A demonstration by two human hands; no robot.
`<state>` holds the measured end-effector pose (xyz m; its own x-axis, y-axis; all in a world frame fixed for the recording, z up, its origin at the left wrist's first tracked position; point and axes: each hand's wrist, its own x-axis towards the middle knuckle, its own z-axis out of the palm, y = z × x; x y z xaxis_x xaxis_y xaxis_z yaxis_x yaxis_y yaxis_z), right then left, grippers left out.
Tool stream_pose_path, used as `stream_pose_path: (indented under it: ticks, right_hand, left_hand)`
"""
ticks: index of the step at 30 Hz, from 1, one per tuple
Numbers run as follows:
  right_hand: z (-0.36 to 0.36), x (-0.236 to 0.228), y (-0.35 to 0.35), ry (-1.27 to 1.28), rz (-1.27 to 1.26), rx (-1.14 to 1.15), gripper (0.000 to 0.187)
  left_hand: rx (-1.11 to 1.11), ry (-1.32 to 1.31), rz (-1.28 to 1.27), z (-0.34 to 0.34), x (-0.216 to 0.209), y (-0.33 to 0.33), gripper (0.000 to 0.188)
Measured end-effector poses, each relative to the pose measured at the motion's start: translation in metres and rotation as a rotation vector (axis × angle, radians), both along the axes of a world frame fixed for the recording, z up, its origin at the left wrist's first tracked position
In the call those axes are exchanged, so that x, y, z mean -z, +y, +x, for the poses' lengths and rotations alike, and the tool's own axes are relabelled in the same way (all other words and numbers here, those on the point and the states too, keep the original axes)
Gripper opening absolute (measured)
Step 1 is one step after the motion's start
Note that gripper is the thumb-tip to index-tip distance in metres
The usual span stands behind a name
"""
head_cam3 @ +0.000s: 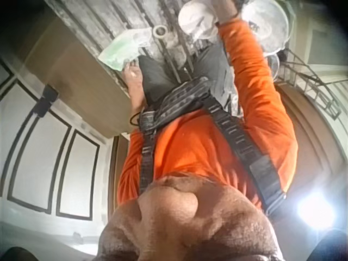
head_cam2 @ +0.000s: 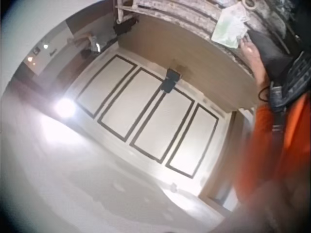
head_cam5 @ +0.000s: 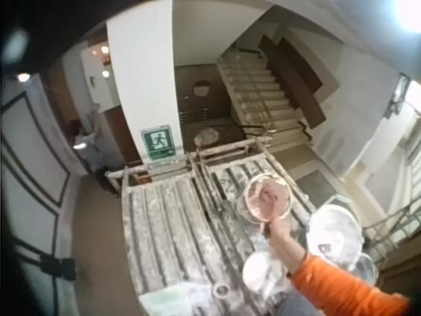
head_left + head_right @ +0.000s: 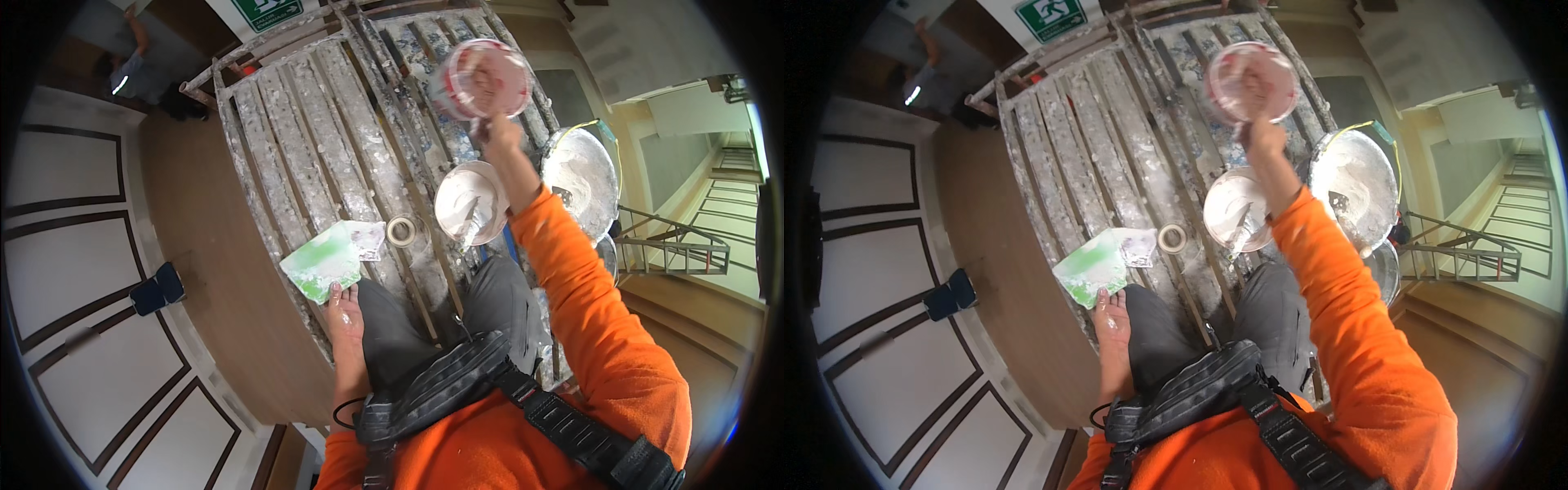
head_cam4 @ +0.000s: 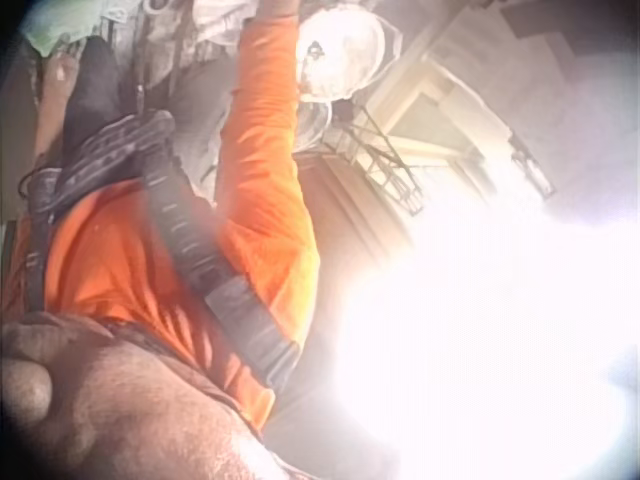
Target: The person pours a white powder from a green packet into a bucket containing a pinkish mixture, then uses a trowel to stir the contents. They continue mixing the plaster in the bucket, scraping the sides and blending the material.
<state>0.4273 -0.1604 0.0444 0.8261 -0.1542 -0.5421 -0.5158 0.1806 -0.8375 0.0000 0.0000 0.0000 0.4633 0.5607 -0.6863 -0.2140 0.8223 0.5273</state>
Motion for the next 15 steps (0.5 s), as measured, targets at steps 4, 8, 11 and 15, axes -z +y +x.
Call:
stream_pose_path:
  ticks: [4, 8, 11, 15]
  right_hand:
    - [-0.047, 0.012, 0.030, 0.001, -0.101, -0.129, 0.034]
    - [-0.098, 0.022, 0.055, 0.018, -0.258, -0.350, 0.038]
    - [-0.129, -0.025, 0.073, -0.017, -0.619, -0.668, 0.049]
    - [-0.121, -0.013, 0.039, -0.063, -0.556, -0.701, 0.047]
  left_hand:
    - [0.041, 0.030, 0.007, -0.001, -0.008, 0.000, 0.049]
    - [0.061, -0.011, -0.009, 0.003, -0.003, -0.007, 0.046]
    - [0.061, -0.030, -0.005, -0.008, 0.003, 0.002, 0.045]
    - [0.107, -0.031, -0.016, -0.001, -0.007, 0.000, 0.043]
